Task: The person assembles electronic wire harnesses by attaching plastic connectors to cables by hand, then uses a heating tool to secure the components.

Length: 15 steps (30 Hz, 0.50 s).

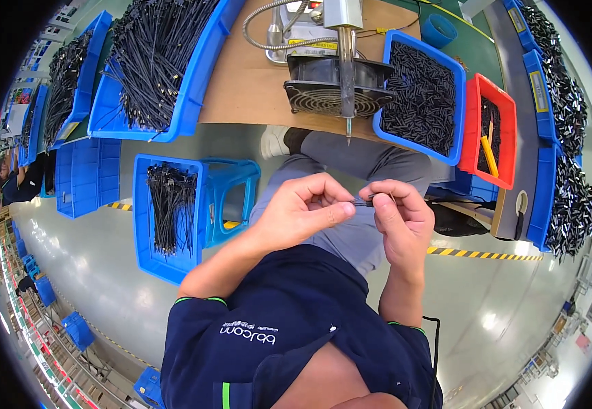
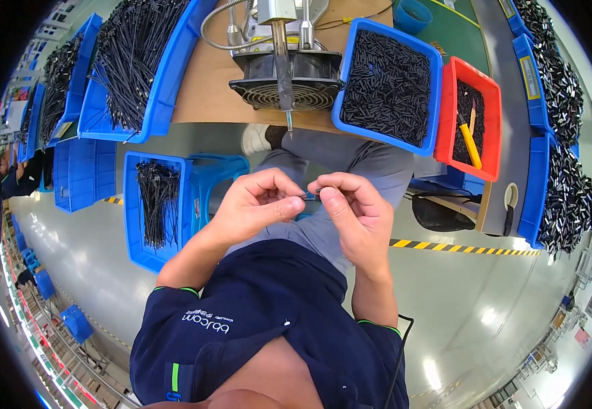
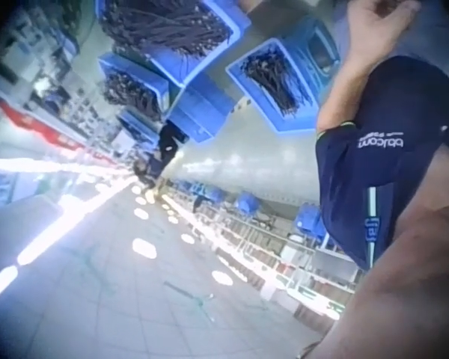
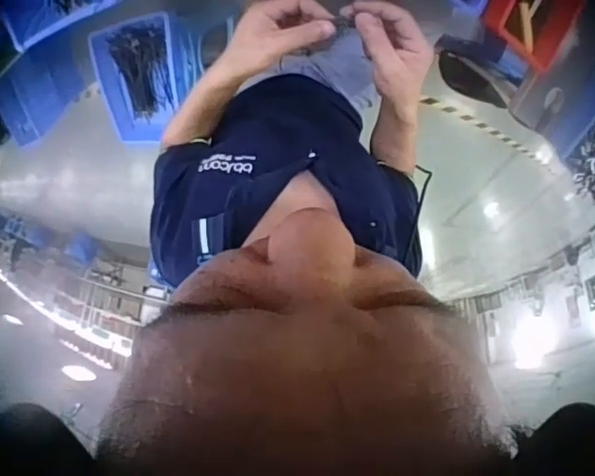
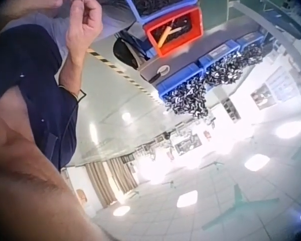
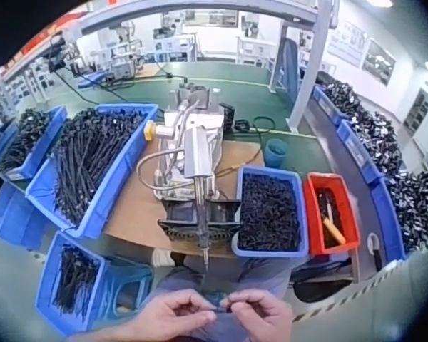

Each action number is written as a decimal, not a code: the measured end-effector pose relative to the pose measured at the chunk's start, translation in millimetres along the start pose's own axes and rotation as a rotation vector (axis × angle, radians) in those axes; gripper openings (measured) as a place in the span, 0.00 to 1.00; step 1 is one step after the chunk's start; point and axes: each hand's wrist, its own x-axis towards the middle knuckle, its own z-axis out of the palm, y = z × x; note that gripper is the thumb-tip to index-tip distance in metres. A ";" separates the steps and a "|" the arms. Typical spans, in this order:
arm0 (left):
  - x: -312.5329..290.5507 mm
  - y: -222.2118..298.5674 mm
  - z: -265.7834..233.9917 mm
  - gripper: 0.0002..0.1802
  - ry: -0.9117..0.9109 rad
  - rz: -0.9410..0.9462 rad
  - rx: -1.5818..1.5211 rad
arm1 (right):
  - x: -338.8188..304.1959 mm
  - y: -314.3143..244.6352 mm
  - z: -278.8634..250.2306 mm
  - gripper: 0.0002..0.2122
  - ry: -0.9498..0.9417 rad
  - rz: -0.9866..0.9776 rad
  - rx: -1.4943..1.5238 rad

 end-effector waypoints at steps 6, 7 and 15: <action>1.4 2.6 0.2 0.07 0.005 0.010 0.034 | 0.4 -0.6 -1.4 0.09 -0.033 0.014 -0.074; 1.6 3.4 0.3 0.07 0.011 0.010 0.053 | 0.6 -0.1 -1.9 0.09 -0.037 0.029 -0.104; 4.1 -2.6 -4.4 0.09 0.024 0.014 0.161 | 9.1 3.8 -3.7 0.08 -0.079 -0.118 -0.287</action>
